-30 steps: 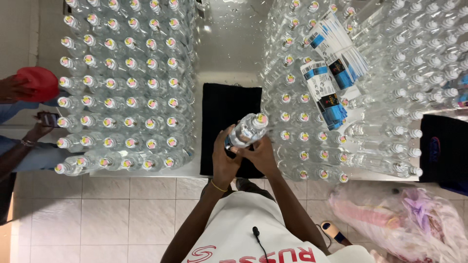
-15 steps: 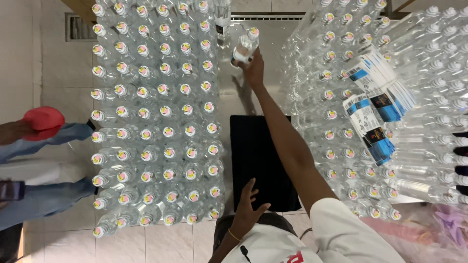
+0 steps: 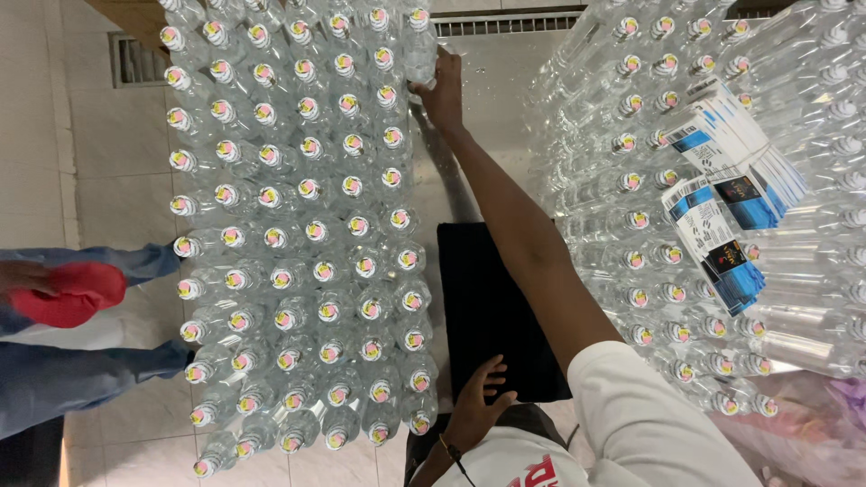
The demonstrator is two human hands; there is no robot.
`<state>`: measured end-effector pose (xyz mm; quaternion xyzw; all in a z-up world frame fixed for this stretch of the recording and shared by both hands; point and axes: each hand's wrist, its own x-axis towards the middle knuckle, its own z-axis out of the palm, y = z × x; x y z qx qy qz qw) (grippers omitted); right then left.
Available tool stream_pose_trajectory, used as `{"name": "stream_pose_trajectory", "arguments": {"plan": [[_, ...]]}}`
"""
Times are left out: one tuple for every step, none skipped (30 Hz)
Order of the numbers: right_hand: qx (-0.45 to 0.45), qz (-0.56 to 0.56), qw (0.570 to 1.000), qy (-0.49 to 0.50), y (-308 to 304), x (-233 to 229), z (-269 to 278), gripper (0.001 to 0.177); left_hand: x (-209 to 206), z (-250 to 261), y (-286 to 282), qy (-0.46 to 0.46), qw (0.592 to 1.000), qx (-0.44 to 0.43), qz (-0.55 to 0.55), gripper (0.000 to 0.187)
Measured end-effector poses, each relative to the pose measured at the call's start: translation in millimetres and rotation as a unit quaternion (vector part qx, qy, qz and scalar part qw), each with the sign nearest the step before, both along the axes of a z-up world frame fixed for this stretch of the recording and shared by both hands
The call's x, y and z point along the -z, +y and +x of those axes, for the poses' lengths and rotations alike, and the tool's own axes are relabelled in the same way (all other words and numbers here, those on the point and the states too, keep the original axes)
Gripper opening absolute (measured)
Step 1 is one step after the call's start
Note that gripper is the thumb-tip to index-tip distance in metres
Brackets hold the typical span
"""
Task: The person stands at a table filled with clear plastic bottles and applies white labels to them. They pick up a bottle, wrap a label around its body, smooth it down, and then place the labeled bottle back onto the table among the others.
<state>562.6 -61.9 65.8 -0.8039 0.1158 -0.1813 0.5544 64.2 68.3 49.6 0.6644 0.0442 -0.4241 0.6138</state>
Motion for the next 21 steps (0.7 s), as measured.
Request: {"name": "stream_pose_trajectory", "arguments": {"plan": [[-0.009,-0.022,1.0,-0.001,0,-2,-1,0.092,-1,-1,-1,0.009,1.0,-0.002,-0.005,0.075],[-0.019,-0.045,0.999,-0.003,-1,-6,-2,0.089,-2,-1,-3,0.016,1.0,-0.004,-0.011,0.074],[-0.018,-0.045,0.999,-0.004,-4,-7,-4,0.089,0,2,-3,0.015,1.0,-0.003,-0.011,0.074],[-0.025,-0.056,0.998,0.007,-7,-7,-9,0.096,0,0,-3,0.012,0.999,-0.027,-0.042,0.076],[-0.032,-0.067,0.997,0.019,-11,-8,-15,0.105,0,-2,-3,0.01,0.996,-0.05,-0.074,0.08],[-0.025,-0.072,0.997,0.022,-9,-11,-31,0.105,6,3,-7,0.013,0.996,-0.043,-0.079,0.08],[0.04,0.004,0.999,-0.015,-8,-15,-46,0.085,11,8,-11,-0.003,0.98,-0.136,-0.142,0.077],[0.108,0.077,0.99,-0.055,-13,-19,-63,0.068,16,12,-19,-0.017,0.953,-0.224,-0.205,0.073],[0.119,0.068,0.989,-0.055,-15,-18,-107,0.068,4,21,-22,-0.011,0.954,-0.213,-0.213,0.073],[0.1,0.131,0.986,-0.016,-11,-16,-151,0.065,-8,29,-24,-0.052,0.938,-0.257,-0.226,0.071],[0.08,0.195,0.977,0.021,-7,-14,-195,0.068,-21,37,-26,-0.092,0.919,-0.3,-0.238,0.069],[0.09,0.192,0.977,0.015,-4,-38,-243,0.068,-36,46,-33,-0.092,0.921,-0.289,-0.244,0.069],[0.054,0.207,0.976,0.027,4,-64,-294,0.058,-52,54,-41,-0.173,0.902,-0.312,-0.241,0.078],[0.017,0.223,0.974,0.038,17,-91,-351,0.048,-67,60,-49,-0.253,0.876,-0.335,-0.237,0.088],[0.027,0.221,0.974,0.033,7,-96,-365,0.048,-51,53,-40,-0.252,0.879,-0.325,-0.243,0.088],[-0.002,0.196,0.98,0.019,-4,-102,-383,0.052,-36,43,-32,-0.079,0.817,-0.347,-0.454,0.071],[-0.03,0.169,0.985,0.005,-15,-107,-400,0.057,-20,34,-25,0.105,0.692,-0.345,-0.625,0.059],[-0.017,0.167,0.986,0.001,-25,-111,-414,0.057,-26,24,-51,0.113,0.696,-0.334,-0.626,0.059],[-0.063,0.129,0.989,-0.017,-35,-114,-428,0.064,-33,13,-77,-0.099,0.745,-0.379,-0.54,0.078],[-0.111,0.089,0.989,-0.035,-46,-118,-440,0.071,-40,2,-103,-0.309,0.747,-0.405,-0.427,0.1],[-0.099,0.086,0.991,-0.039,-56,-123,-450,0.071,-71,4,-105,-0.305,0.75,-0.395,-0.434,0.1]]}}
